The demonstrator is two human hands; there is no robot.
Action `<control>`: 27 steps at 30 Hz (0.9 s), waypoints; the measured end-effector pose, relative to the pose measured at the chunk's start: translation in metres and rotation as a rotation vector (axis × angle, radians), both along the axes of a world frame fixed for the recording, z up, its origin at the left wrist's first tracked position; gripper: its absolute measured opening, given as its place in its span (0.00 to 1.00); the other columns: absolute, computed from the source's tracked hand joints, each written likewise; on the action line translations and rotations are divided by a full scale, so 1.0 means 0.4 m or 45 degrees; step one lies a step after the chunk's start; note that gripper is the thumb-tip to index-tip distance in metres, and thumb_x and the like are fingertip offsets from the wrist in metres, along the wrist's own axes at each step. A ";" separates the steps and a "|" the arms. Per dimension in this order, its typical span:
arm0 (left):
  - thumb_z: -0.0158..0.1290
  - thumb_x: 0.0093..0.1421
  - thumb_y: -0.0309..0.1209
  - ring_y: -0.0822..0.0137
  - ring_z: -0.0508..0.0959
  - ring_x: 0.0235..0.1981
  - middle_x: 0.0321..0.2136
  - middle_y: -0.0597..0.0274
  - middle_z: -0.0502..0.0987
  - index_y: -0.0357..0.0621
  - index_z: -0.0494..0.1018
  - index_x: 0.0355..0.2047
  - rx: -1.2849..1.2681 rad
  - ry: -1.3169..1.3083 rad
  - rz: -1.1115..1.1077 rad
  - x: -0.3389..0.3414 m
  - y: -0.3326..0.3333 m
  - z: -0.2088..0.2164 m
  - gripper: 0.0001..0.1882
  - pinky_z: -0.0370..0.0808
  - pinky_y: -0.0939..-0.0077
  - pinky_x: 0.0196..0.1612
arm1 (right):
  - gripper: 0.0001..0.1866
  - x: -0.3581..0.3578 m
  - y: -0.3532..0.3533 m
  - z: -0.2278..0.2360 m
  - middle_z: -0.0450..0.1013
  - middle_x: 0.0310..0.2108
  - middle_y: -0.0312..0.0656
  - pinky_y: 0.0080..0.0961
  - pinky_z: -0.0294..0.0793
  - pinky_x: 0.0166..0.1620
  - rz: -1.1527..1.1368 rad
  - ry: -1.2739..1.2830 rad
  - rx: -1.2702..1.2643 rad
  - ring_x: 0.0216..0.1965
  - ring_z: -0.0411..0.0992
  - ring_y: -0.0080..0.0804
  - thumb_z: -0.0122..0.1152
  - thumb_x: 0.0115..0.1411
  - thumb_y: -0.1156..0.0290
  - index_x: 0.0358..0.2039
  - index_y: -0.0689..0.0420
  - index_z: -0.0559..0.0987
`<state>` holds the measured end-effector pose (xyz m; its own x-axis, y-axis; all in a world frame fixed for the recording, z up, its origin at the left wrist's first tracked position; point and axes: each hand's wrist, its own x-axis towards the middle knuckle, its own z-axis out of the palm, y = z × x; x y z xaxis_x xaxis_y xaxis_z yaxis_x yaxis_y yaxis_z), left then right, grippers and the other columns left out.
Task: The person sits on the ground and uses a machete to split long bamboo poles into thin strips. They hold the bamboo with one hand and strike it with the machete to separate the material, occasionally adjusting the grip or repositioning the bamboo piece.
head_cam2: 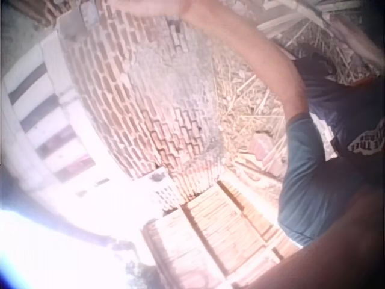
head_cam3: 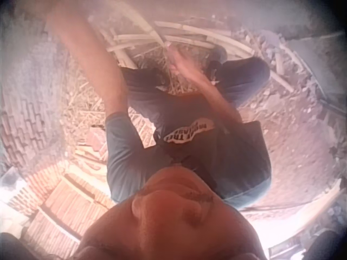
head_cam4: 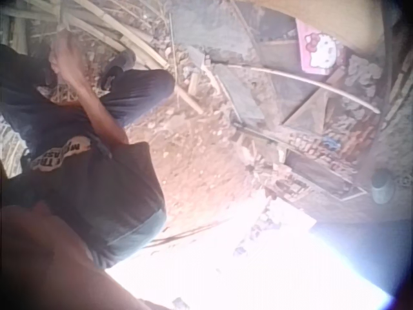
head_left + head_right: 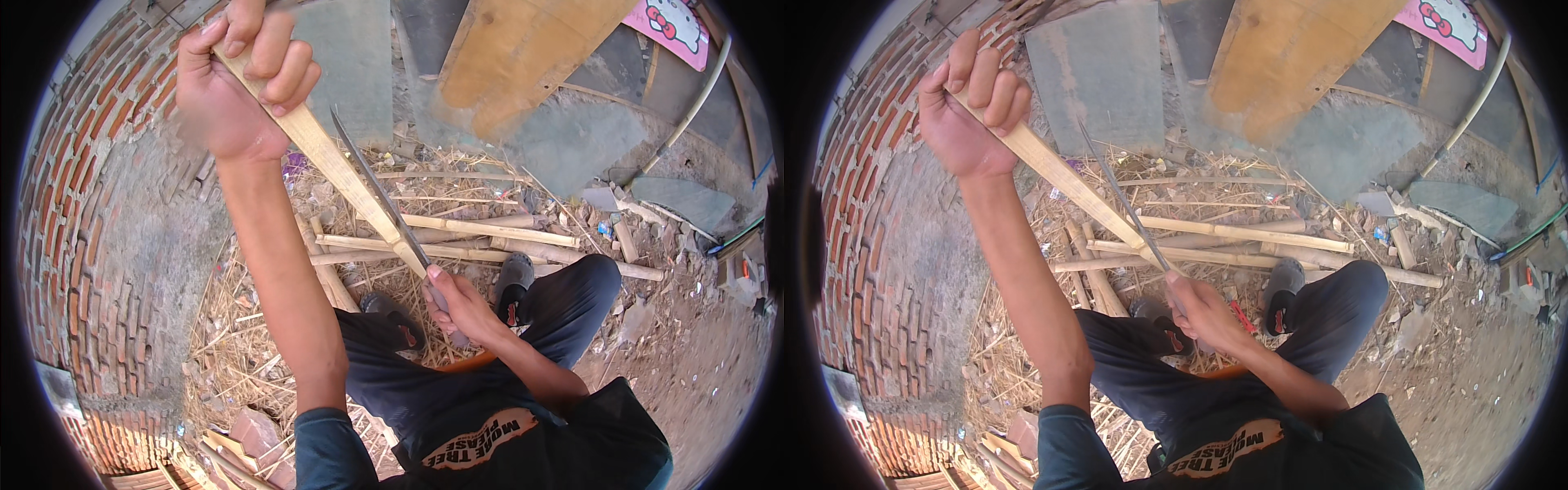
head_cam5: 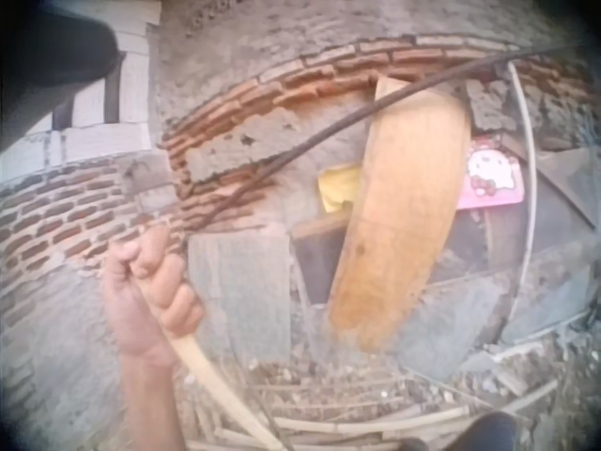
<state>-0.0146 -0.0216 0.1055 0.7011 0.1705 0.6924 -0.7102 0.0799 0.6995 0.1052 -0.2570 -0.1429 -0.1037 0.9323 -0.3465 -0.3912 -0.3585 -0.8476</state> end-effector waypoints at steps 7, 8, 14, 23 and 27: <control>0.41 0.69 0.36 0.78 0.57 0.09 0.13 0.74 0.57 0.54 0.57 0.26 0.064 -0.066 0.011 -0.018 -0.035 0.007 0.13 0.56 0.83 0.12 | 0.30 0.003 -0.031 -0.224 0.57 0.16 0.31 0.20 0.55 0.18 -0.009 0.003 -0.340 0.14 0.54 0.18 0.43 0.73 0.40 0.31 0.58 0.68; 0.41 0.69 0.36 0.78 0.57 0.09 0.13 0.74 0.57 0.54 0.57 0.26 0.079 -0.074 -0.001 -0.014 -0.038 0.000 0.13 0.56 0.84 0.11 | 0.30 0.001 -0.035 -0.219 0.57 0.16 0.31 0.20 0.55 0.18 -0.017 0.040 -0.428 0.14 0.54 0.18 0.43 0.73 0.41 0.30 0.58 0.68; 0.41 0.69 0.35 0.79 0.57 0.08 0.11 0.75 0.57 0.55 0.56 0.25 0.055 -0.083 0.113 -0.014 -0.045 -0.001 0.13 0.56 0.85 0.10 | 0.30 -0.041 -0.013 -0.114 0.57 0.16 0.31 0.22 0.55 0.17 -0.074 0.057 -0.097 0.13 0.55 0.19 0.44 0.72 0.40 0.30 0.58 0.67; 0.42 0.68 0.34 0.80 0.57 0.07 0.10 0.75 0.58 0.54 0.57 0.24 0.011 -0.103 0.046 -0.045 -0.038 -0.004 0.13 0.54 0.85 0.10 | 0.28 0.017 -0.082 -0.712 0.59 0.16 0.32 0.26 0.56 0.17 -0.123 -0.232 -0.668 0.13 0.55 0.21 0.48 0.70 0.41 0.27 0.53 0.65; 0.42 0.68 0.34 0.79 0.57 0.08 0.11 0.74 0.58 0.54 0.57 0.25 0.040 -0.100 0.036 -0.056 -0.027 -0.007 0.12 0.55 0.84 0.12 | 0.30 0.000 -0.103 -0.737 0.59 0.16 0.31 0.26 0.56 0.17 -0.269 -0.101 -0.748 0.13 0.56 0.22 0.48 0.69 0.38 0.23 0.52 0.66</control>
